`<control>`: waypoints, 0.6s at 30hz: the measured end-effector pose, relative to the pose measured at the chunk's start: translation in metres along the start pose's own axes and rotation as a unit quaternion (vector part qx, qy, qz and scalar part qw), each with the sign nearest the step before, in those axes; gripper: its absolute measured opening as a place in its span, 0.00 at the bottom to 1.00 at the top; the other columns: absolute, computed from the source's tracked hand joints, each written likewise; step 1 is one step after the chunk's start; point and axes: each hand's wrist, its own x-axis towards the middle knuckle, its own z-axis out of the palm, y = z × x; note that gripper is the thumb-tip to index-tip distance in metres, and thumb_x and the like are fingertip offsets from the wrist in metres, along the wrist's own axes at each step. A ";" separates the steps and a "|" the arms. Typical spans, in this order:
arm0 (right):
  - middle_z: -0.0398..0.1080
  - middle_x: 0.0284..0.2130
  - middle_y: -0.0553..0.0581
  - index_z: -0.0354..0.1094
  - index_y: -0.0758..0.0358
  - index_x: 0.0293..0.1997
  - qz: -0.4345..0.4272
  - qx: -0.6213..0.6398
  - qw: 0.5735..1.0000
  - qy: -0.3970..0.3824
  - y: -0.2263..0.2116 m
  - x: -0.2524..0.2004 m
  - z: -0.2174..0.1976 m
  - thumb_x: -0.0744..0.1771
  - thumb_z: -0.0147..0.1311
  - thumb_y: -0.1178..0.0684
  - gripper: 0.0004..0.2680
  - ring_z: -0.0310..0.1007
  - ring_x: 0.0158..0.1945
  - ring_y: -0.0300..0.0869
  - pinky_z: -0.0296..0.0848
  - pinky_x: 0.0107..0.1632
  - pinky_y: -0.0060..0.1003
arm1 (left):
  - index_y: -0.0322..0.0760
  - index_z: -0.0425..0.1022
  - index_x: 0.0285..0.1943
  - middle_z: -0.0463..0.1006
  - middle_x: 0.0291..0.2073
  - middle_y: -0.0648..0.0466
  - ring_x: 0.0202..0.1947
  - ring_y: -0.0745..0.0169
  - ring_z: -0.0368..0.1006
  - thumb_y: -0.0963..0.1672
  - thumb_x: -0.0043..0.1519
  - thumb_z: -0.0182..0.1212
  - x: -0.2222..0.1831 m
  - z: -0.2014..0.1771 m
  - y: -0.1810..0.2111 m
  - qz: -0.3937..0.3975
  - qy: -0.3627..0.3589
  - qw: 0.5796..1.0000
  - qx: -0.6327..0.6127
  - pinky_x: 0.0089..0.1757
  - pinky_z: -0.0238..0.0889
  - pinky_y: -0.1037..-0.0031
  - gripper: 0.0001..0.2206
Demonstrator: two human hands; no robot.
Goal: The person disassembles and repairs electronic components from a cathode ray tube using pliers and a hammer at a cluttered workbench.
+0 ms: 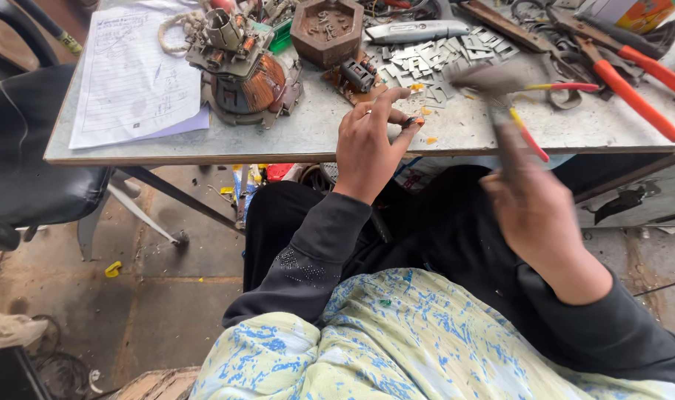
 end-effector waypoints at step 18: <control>0.69 0.33 0.52 0.51 0.54 0.80 0.124 0.186 0.973 0.052 -0.005 -0.011 -0.021 0.72 0.47 0.61 0.23 0.62 0.28 0.33 0.66 0.34 0.27 | 0.48 0.61 0.72 0.82 0.39 0.67 0.53 0.57 0.72 0.43 0.58 0.74 -0.002 0.006 -0.007 0.033 0.029 0.999 0.020 0.58 0.62 0.59 0.33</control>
